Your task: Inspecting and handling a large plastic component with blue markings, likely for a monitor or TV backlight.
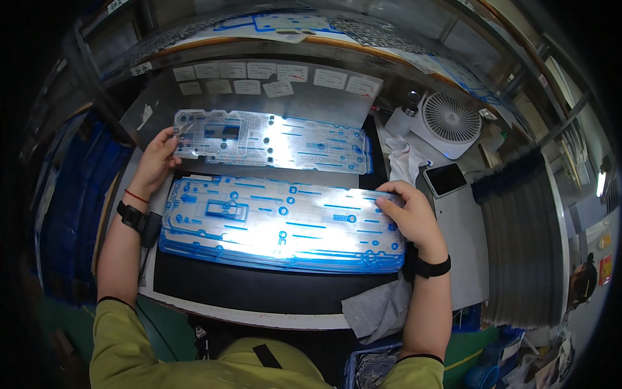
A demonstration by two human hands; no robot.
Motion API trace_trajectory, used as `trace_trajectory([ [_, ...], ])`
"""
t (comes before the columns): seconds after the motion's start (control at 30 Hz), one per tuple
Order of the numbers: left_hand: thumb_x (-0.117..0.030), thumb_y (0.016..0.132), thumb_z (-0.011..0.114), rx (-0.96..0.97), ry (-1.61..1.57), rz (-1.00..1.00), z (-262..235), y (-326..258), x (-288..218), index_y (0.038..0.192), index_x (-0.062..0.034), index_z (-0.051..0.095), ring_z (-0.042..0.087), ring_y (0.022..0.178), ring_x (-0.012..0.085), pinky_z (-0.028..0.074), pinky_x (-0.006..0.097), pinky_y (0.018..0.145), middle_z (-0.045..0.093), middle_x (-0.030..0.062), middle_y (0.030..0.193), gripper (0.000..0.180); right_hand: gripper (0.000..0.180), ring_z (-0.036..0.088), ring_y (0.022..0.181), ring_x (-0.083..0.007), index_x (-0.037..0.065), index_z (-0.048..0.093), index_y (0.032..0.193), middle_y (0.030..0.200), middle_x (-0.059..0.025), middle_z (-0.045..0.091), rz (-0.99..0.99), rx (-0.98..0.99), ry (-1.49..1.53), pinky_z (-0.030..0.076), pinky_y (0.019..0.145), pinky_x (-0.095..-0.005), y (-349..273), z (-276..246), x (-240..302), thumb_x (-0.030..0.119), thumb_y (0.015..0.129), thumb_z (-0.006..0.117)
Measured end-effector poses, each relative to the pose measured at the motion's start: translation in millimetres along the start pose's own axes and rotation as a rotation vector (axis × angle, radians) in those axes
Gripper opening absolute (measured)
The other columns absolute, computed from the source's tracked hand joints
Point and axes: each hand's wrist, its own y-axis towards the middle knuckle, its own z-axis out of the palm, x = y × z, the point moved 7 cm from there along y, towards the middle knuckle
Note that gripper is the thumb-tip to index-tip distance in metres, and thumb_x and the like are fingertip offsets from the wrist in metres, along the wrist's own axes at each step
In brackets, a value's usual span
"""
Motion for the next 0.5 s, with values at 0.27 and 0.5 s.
trace_trajectory([
  [0.27, -0.018, 0.102, 0.049, 0.046, -0.056, -0.030, -6.0, 3.3, 5.4, 0.136, -0.0004, 0.041, 0.060, 0.075, 0.0066, 0.050, 0.016, 0.065, 0.059, 0.0032, 0.102, 0.039, 0.022, 0.056, 0.081, -0.0094, 0.001, 0.069, 0.106, 0.092, -0.0028, 0.063, 0.005, -0.059, 0.069, 0.044, 0.073, -0.0225, -2.8, -6.1, 8.6, 0.008, 0.085, 0.070],
  [0.5, -0.020, 0.101, 0.051, -0.118, -0.132, -0.115, -4.4, -1.0, 6.7, 0.145, 0.0061, 0.030, 0.059, 0.112, 0.0201, 0.053, 0.023, 0.086, 0.048, 0.0165, 0.134, 0.056, 0.021, 0.056, 0.089, -0.0121, -0.001, 0.068, 0.105, 0.099, -0.0050, 0.063, -0.279, -0.120, -0.014, 0.043, 0.080, -0.0249, -0.9, -9.2, 24.9, 0.006, 0.084, 0.070],
])
